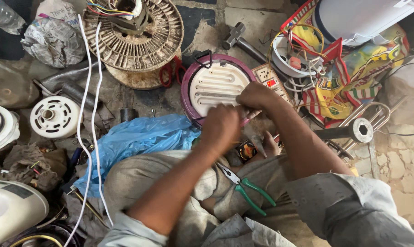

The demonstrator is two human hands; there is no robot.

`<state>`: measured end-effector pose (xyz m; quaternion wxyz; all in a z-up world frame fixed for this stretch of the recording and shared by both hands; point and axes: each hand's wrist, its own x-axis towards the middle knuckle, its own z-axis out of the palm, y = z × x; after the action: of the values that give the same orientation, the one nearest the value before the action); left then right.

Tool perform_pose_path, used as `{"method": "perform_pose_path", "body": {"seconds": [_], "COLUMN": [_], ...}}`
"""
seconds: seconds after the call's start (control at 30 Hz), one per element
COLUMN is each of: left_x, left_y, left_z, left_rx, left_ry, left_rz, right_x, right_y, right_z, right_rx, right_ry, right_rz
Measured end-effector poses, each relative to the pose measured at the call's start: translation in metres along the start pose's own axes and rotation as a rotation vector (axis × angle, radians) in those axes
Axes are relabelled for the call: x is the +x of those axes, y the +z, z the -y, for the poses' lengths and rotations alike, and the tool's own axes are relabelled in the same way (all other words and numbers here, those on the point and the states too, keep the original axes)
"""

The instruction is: The person sits on the floor in a cluttered workshop and repairs a circular heating element. They use pliers to strip and cut wires, then use a screwdriver to secure the connections. The person then carefully places the heating element into the appliance's housing and adjusts it to fit.

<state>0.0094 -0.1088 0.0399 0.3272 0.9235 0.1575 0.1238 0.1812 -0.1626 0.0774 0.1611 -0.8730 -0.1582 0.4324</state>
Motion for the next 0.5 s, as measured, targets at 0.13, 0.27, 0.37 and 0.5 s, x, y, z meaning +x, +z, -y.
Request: {"method": "perform_pose_path", "body": {"seconds": [0.13,0.27,0.37,0.5], "left_x": [-0.025,-0.021,-0.004,0.021], "left_y": [0.036,0.049,0.027,-0.028], "left_z": [-0.052,-0.056,-0.023,0.031], "left_rx": [-0.363,-0.769,-0.57,0.14], "left_ry": [-0.094,-0.301,-0.3,-0.006], "left_rz": [-0.145,-0.422,-0.408,-0.11], "right_x": [0.016,0.039,0.034,-0.002], "right_y": [-0.003,-0.001,0.003,0.003], "right_z": [-0.012,-0.055,-0.08,-0.062], "right_rx": [0.191,-0.213,-0.549,-0.466], "right_ry": [0.047,-0.428,-0.757,-0.666], "right_rz": [0.012,-0.106,-0.25,-0.194]}}
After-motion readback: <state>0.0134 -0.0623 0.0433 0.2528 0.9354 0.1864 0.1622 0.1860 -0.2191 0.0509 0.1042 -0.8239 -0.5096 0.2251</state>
